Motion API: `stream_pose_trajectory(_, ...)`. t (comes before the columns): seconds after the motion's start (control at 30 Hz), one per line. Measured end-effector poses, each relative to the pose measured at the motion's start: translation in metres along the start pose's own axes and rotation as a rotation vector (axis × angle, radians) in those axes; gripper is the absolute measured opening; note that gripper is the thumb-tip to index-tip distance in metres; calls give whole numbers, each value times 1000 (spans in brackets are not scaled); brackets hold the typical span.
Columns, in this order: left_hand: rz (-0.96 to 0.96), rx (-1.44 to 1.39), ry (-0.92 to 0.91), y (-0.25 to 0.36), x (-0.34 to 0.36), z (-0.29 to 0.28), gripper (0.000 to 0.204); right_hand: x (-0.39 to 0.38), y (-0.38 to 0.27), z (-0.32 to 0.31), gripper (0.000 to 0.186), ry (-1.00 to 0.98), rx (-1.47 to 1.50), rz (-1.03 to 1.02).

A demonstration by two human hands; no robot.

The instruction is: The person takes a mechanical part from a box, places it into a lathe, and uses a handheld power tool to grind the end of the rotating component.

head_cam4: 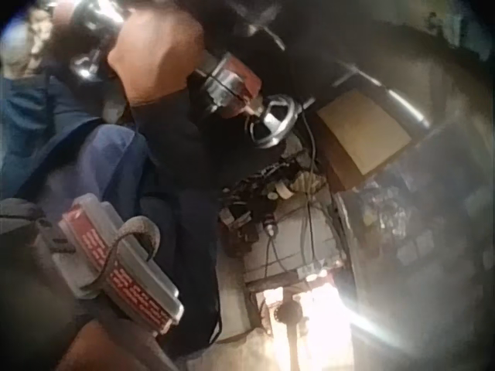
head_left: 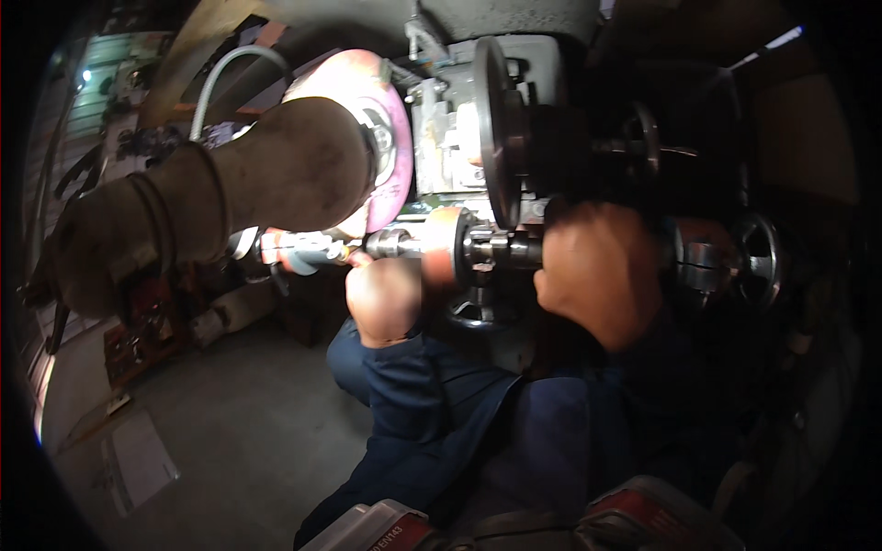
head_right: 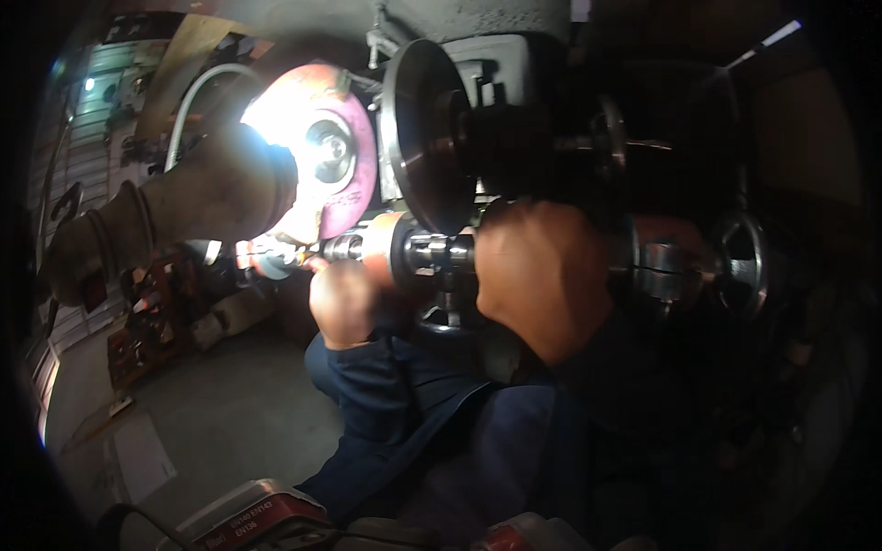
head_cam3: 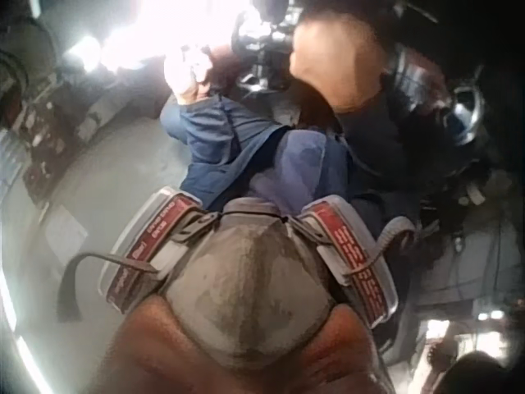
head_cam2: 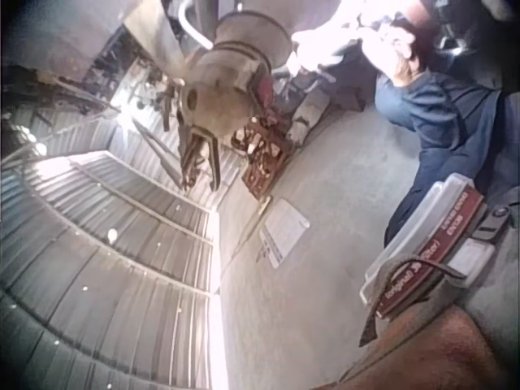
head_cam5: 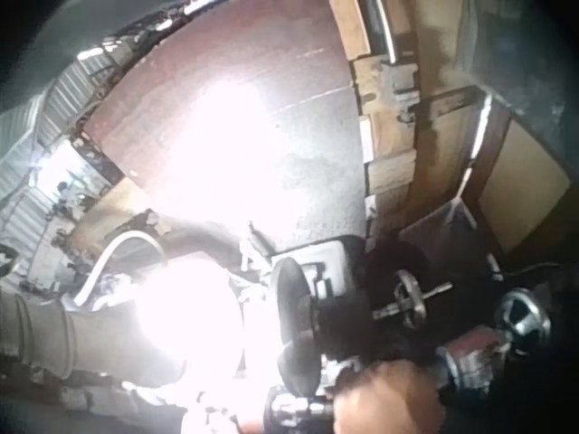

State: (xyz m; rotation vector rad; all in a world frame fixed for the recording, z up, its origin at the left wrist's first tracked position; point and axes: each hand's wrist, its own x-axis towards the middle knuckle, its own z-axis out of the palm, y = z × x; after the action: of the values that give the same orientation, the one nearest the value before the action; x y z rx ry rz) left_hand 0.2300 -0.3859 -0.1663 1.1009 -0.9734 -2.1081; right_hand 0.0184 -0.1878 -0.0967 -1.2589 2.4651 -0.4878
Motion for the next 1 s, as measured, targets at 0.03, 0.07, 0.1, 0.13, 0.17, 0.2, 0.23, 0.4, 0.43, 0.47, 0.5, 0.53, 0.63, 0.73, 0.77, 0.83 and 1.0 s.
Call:
stream_pose_trajectory(0.03, 8, -37, -49, 0, 1, 1, 24, 0, -1, -2, 20, -7, 43, 32)
stream_pose_trajectory(0.07, -17, -35, -104, -3, 8, -8, 24, 0, 1, -4, 20, -6, 23, 54)
stream_pose_trajectory(0.1, -17, -35, -123, -5, 6, -24, 24, 3, -1, 2, 15, 16, 45, -29)
stream_pose_trajectory(0.13, 4, -71, -161, -10, 2, -39, 24, 6, -2, 9, 12, 36, 69, -113)
stream_pose_trajectory(0.17, 9, -91, -143, -6, 2, -18, 25, 3, -1, 2, 12, 39, 50, -80)
stream_pose_trajectory(0.2, -13, -86, -191, -8, 8, -16, 27, 1, -1, -4, 12, 51, 42, -60)
stream_pose_trajectory(0.23, -13, -73, -221, -8, 9, -16, 29, 1, -1, -4, 12, 62, 49, -65)
stream_pose_trajectory(0.4, 54, -72, -169, -11, 6, -11, 34, 3, -1, -4, 20, 2, 67, -26)
stream_pose_trajectory(0.43, 44, -69, -176, -10, 6, -9, 34, 3, -2, -4, 21, 3, 61, -28)
stream_pose_trajectory(0.47, 43, -69, -177, -9, 6, -9, 34, 3, -2, -4, 21, 3, 61, -27)
stream_pose_trajectory(0.5, 41, -74, -180, -9, 6, -8, 33, 3, -2, -4, 20, -7, 56, -22)
stream_pose_trajectory(0.53, 38, -78, -186, -9, 7, -6, 33, 3, -2, -5, 20, -15, 50, -16)
stream_pose_trajectory(0.63, -3, -51, -147, -7, 6, -13, 31, 3, -1, 1, 18, -15, 33, -34)
stream_pose_trajectory(0.73, -82, -63, -130, -1, 6, -34, 29, -6, -2, 13, 12, 152, -108, -92)
stream_pose_trajectory(0.77, -104, -78, -132, 2, 7, -31, 29, -7, -2, 8, 12, 157, -116, -76)
stream_pose_trajectory(0.83, -111, -82, -150, 2, 8, -26, 28, -6, -3, 3, 8, -28, -35, -8)
stream_pose_trajectory(1.0, -3, -37, -188, -5, 4, -17, 33, 0, -3, -7, 7, -77, 0, -28)
